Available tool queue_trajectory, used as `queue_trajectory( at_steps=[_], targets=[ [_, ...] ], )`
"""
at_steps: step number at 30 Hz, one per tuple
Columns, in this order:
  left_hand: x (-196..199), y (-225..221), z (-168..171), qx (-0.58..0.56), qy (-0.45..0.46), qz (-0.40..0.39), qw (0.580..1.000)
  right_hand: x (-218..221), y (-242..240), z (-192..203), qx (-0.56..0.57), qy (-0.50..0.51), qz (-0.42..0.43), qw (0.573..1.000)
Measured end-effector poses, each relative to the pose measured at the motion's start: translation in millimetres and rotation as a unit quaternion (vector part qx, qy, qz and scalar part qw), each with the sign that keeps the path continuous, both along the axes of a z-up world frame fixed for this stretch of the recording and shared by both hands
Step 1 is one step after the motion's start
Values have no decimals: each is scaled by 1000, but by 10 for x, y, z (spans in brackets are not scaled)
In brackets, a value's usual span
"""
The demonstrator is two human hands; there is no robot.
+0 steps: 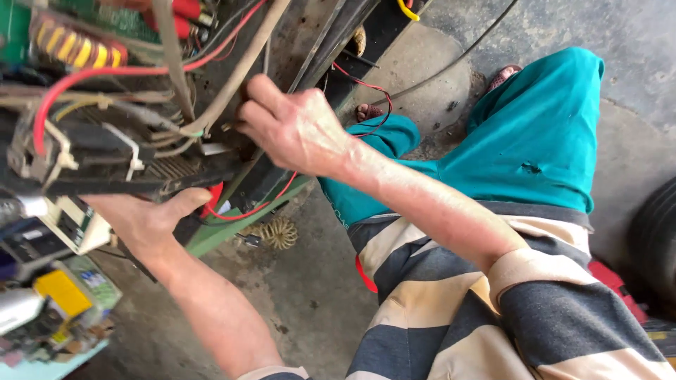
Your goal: Testing electrical connections with a multimeter and insulating a wire splice with electrical tape inside a piece of machinery.
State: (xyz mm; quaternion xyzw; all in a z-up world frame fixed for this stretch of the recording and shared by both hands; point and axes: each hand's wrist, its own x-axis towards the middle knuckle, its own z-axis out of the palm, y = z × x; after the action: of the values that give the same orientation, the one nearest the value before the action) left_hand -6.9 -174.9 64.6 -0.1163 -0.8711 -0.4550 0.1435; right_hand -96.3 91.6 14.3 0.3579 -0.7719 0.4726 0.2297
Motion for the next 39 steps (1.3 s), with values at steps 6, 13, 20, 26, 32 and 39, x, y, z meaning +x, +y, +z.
queue_trajectory(
  at_steps=[6,13,20,26,32,39],
  targets=[
    [-161,-102,-100,-88,69,-41,993,57,-55,-45,-64,-19,-17,998],
    [-246,10,-61,-48,125,-48,990,43,-18,-19,-100,-31,-21,994],
    [-193,345,315,-115,163,62,978,-49,253,272,-90,8,-15,996],
    [-473,1000,974,458,107,297,831,-230,495,648,-63,75,-79,992],
    [-508,1070,1124,385,50,298,872,-508,294,619,-117,107,16,987],
    [-480,957,1039,19,68,29,997,-497,225,649,-107,52,-4,993]
  ],
)
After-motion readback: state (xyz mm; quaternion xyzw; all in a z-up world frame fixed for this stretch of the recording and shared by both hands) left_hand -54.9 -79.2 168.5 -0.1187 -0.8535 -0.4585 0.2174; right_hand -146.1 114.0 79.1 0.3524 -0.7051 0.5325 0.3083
